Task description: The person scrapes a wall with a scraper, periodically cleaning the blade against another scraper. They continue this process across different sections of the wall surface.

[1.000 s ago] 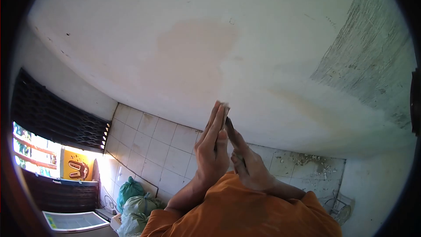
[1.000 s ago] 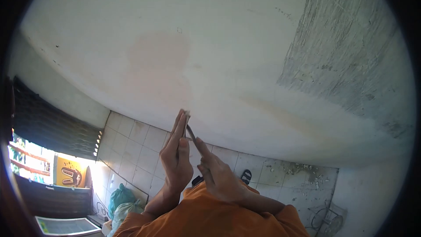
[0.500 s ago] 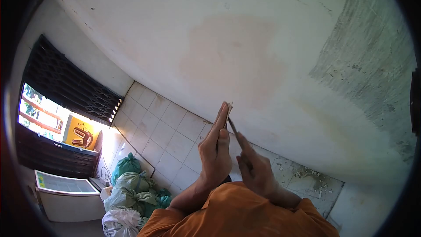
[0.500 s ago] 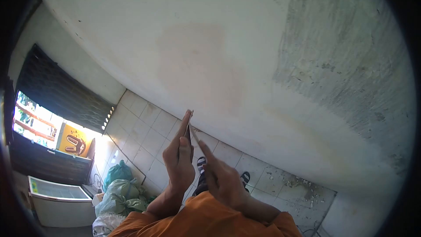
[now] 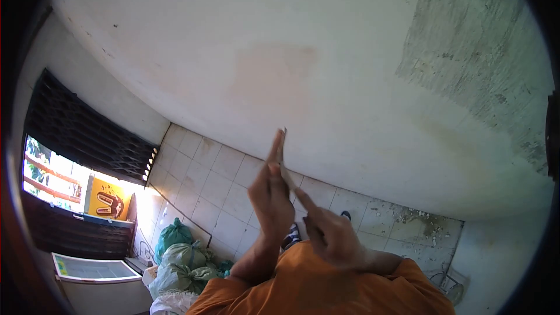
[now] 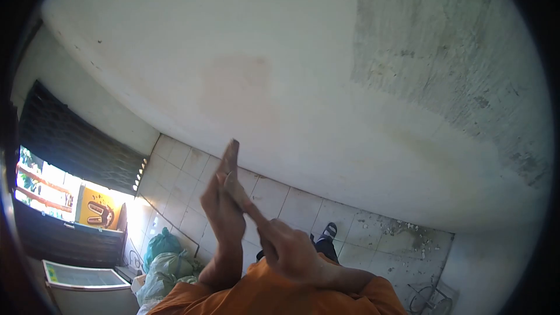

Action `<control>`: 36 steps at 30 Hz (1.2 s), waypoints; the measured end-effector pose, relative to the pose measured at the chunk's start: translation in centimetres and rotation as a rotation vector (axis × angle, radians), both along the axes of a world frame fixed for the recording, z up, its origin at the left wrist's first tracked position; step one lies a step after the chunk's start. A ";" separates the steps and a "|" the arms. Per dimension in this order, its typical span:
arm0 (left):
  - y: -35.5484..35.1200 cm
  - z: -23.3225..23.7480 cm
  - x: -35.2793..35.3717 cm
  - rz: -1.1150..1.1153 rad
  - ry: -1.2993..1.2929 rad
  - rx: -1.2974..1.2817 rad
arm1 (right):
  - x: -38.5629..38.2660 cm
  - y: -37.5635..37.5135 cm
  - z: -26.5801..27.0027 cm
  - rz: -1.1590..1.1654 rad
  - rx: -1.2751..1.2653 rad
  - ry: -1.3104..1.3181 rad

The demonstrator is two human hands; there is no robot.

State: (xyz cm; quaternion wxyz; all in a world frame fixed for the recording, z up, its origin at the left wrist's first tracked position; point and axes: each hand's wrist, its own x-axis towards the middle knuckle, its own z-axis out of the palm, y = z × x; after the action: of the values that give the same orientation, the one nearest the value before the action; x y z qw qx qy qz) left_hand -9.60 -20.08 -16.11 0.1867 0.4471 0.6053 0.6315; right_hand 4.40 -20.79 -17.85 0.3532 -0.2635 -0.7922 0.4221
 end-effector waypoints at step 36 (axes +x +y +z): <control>-6.1 -2.1 -5.4 -0.204 -0.459 0.051 | -8.1 -2.8 0.1 -0.104 -0.210 -0.076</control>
State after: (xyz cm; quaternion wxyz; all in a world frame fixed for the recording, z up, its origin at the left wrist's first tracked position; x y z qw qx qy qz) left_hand -14.99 -26.17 -18.22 0.3708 0.3553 0.4827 0.7095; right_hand -3.70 -23.61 -17.78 0.3148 -0.3555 -0.7417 0.4737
